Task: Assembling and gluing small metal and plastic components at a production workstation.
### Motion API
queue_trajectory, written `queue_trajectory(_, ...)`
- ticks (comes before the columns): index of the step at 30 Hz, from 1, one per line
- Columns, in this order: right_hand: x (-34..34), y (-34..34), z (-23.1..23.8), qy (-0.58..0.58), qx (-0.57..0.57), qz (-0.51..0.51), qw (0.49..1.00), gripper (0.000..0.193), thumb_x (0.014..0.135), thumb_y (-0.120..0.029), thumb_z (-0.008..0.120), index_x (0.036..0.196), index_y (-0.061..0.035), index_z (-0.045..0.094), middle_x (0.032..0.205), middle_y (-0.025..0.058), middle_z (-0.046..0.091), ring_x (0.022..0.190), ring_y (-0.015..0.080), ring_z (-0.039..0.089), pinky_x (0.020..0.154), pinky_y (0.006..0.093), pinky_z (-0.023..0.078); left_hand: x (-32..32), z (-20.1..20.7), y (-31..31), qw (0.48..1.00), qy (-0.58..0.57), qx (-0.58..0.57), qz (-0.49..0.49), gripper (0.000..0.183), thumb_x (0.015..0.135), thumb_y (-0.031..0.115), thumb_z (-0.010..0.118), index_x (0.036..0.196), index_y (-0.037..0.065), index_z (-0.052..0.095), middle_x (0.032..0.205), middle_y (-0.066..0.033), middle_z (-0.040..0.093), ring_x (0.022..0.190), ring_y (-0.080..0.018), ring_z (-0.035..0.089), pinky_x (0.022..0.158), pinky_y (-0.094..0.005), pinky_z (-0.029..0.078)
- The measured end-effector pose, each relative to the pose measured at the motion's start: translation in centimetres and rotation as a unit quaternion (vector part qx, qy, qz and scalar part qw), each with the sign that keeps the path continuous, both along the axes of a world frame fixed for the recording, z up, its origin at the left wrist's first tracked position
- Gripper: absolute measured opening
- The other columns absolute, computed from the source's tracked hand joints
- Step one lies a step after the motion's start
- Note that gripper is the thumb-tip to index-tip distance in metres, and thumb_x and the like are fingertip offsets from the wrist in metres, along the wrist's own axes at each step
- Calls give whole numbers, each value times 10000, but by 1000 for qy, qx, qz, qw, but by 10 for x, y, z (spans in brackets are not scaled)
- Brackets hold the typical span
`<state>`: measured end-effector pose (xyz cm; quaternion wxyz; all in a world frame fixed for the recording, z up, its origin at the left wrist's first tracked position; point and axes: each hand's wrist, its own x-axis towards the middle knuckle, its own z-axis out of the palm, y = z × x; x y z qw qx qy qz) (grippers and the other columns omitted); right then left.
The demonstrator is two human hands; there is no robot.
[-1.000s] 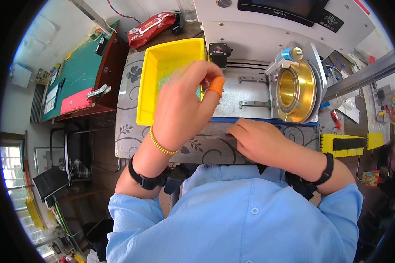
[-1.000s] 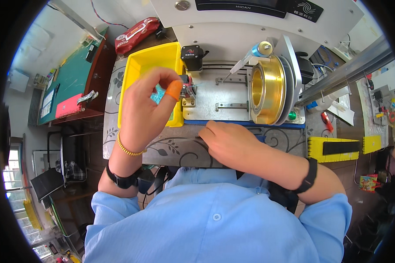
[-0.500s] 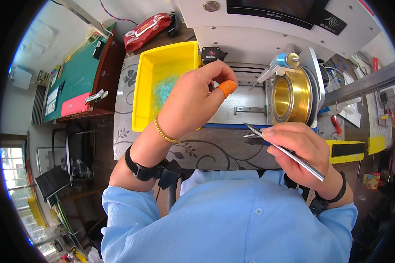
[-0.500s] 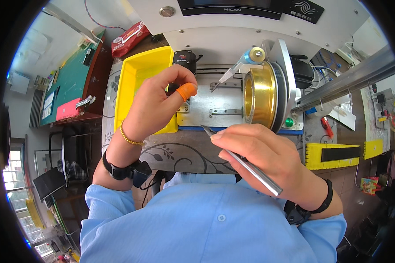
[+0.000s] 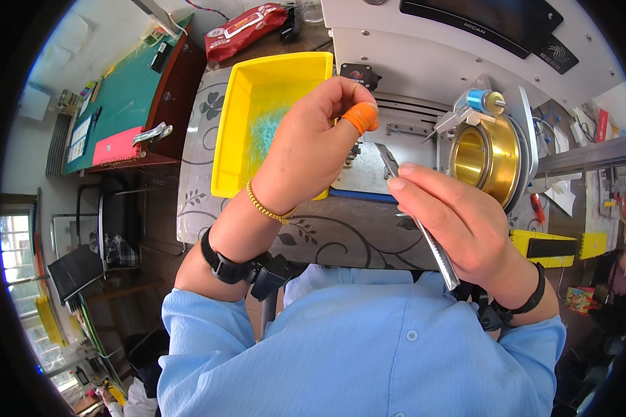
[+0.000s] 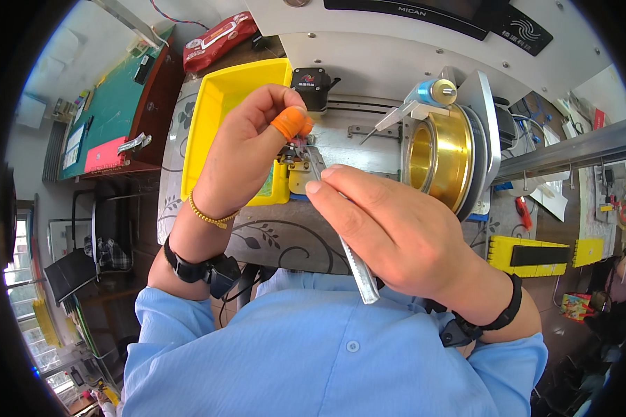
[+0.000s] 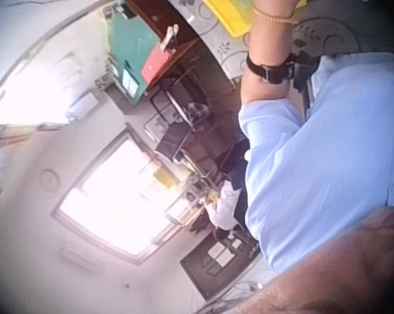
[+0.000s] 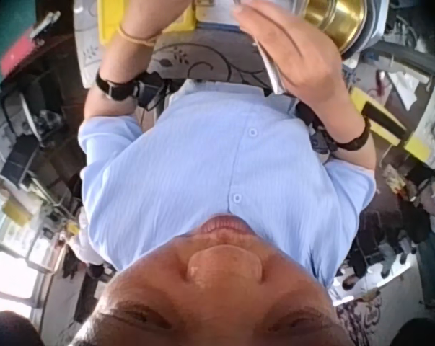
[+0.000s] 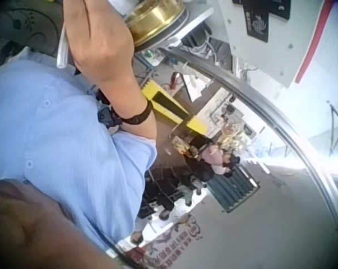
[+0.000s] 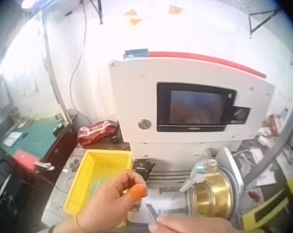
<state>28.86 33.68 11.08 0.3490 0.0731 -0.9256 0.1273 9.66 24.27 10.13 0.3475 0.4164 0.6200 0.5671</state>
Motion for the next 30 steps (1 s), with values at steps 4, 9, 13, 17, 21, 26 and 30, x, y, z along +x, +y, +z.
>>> queue_trajectory(4, -7, -1, -3, 5, 6, -2, 1000, 306, 728, -30, 655, 1030, 16, 664, 981, 137, 644, 798, 245, 678, 660, 289, 573, 0, -3, 0, 1000, -23, 18, -1, 103, 963, 128, 534, 1006, 34, 546, 887, -11, 587, 825, -76, 535, 764, -219, 442)
queue_trajectory(9, -11, -3, -2, -1, -3, -5, 1000, 293, 726, -31, 657, 1015, 12, 668, 973, 131, 646, 785, 242, 675, 643, 282, 570, 0, -3, -1, 999, -39, 26, -7, 109, 961, 135, 551, 1009, 37, 551, 894, -5, 589, 839, -73, 546, 773, -217, 444)
queue_trajectory(13, -13, -1, -3, -3, -6, -2, 1000, 293, 723, -35, 661, 1013, 11, 669, 967, 129, 649, 781, 241, 676, 641, 280, 569, 0, -3, 0, 998, -45, 29, -11, 107, 958, 136, 562, 1004, 39, 554, 898, -4, 591, 839, -71, 544, 773, -212, 443)
queue_trajectory(17, -12, -1, -3, -10, -10, -2, 1000, 292, 724, -33, 660, 1013, 10, 670, 970, 135, 650, 787, 245, 677, 641, 285, 571, -1, -4, 1, 999, -38, 30, -16, 109, 961, 137, 558, 1009, 40, 551, 902, -5, 594, 834, -69, 541, 770, -210, 443)
queue_trajectory(21, -10, 0, -2, 7, -13, 14, 1000, 278, 735, -23, 660, 1012, 6, 668, 971, 142, 647, 788, 254, 676, 643, 299, 571, -1, -4, 1, 998, -48, 28, -3, 114, 964, 140, 552, 1020, 41, 543, 923, -8, 604, 827, -63, 534, 767, -211, 444)
queue_trajectory(26, -10, -5, 1, 4, -63, 58, 996, 237, 756, -54, 684, 987, -10, 660, 958, 126, 643, 783, 244, 672, 642, 316, 567, -6, -7, 1, 998, -51, 37, 10, 122, 968, 151, 554, 1024, 43, 551, 1050, -34, 632, 876, -70, 538, 811, -222, 447)
queue_trajectory(30, -4, -22, -4, -161, -179, 88, 967, 207, 766, -53, 719, 943, -48, 613, 875, 94, 659, 687, 237, 657, 593, 314, 544, -33, -14, -16, 983, 90, 81, 141, 133, 922, 161, 608, 941, 31, 589, 1188, -93, 624, 989, -136, 581, 884, -262, 439)
